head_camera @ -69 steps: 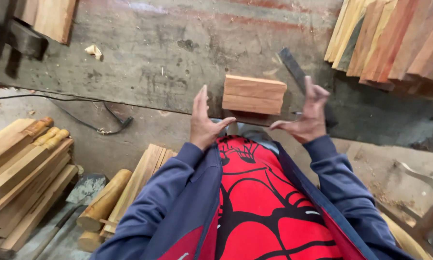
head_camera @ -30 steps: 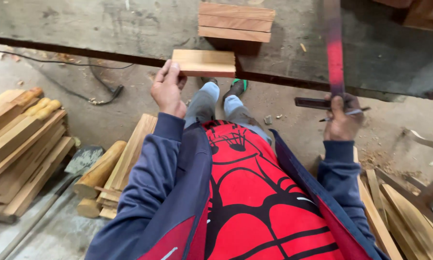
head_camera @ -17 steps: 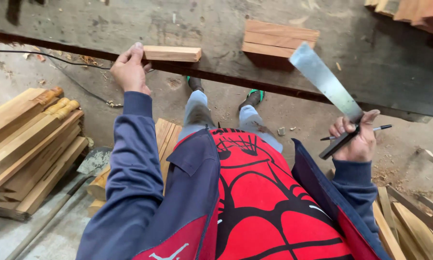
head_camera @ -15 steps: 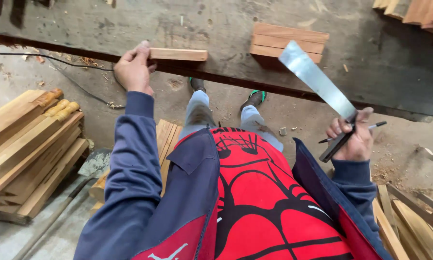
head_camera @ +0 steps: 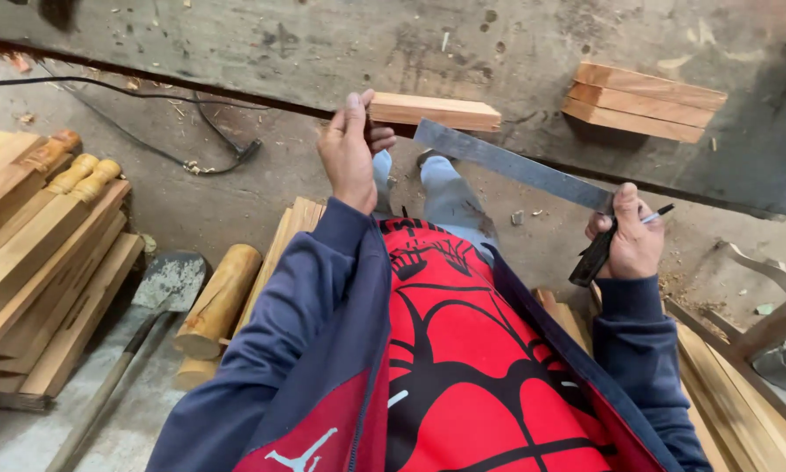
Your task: Marking lines on wooden blocks using a try square and a pen
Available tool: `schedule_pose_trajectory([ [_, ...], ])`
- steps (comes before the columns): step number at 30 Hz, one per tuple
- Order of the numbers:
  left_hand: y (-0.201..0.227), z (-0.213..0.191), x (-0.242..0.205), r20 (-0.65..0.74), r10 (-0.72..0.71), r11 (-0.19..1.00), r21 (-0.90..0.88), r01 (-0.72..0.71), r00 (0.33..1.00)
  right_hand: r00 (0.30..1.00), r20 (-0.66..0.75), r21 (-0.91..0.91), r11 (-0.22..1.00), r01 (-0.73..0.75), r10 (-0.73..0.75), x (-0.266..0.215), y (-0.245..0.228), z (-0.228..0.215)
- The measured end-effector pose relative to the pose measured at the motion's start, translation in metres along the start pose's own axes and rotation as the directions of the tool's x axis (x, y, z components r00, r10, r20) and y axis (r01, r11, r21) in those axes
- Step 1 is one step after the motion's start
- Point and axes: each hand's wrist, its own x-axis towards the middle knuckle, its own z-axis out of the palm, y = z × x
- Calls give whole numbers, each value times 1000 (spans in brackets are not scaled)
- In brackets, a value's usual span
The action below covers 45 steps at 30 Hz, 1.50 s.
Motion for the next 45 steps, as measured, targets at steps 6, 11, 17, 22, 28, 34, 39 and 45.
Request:
schedule_pose_trajectory([
  [6, 9, -17, -20, 95, 155, 978, 124, -166, 983, 1000, -10, -148, 989, -17, 16, 16, -7, 24],
  [11, 1, -23, -23, 207, 399, 830, 332, -448, 893, 1000, -3, -240, 970, 24, -25, 23, -11, 29],
  [17, -4, -22, -16, 222, 566, 672, 434, -600, 794, 998, -63, -168, 986, -4, -7, 26, -8, 13],
  [22, -4, -20, -14, 167, 467, 788, 368, -494, 869, 999, -53, -211, 977, -6, -5, 29, -1, 11],
  [28, 0, -16, -15, 88, 290, 948, 114, -299, 953, 1000, 8, -251, 968, -9, 11, 40, -5, 34],
  [34, 3, -17, -27, 79, 98, 995, 19, -100, 992, 999, 40, -359, 933, 4, 11, 43, -11, 47],
  [39, -6, -18, -25, 65, 188, 980, 58, -192, 980, 998, 63, -407, 912, 45, -21, 43, -14, 53],
  [45, -2, -18, -24, 90, 171, 980, 82, -179, 981, 995, 87, -418, 904, 88, -57, 43, -14, 56],
])
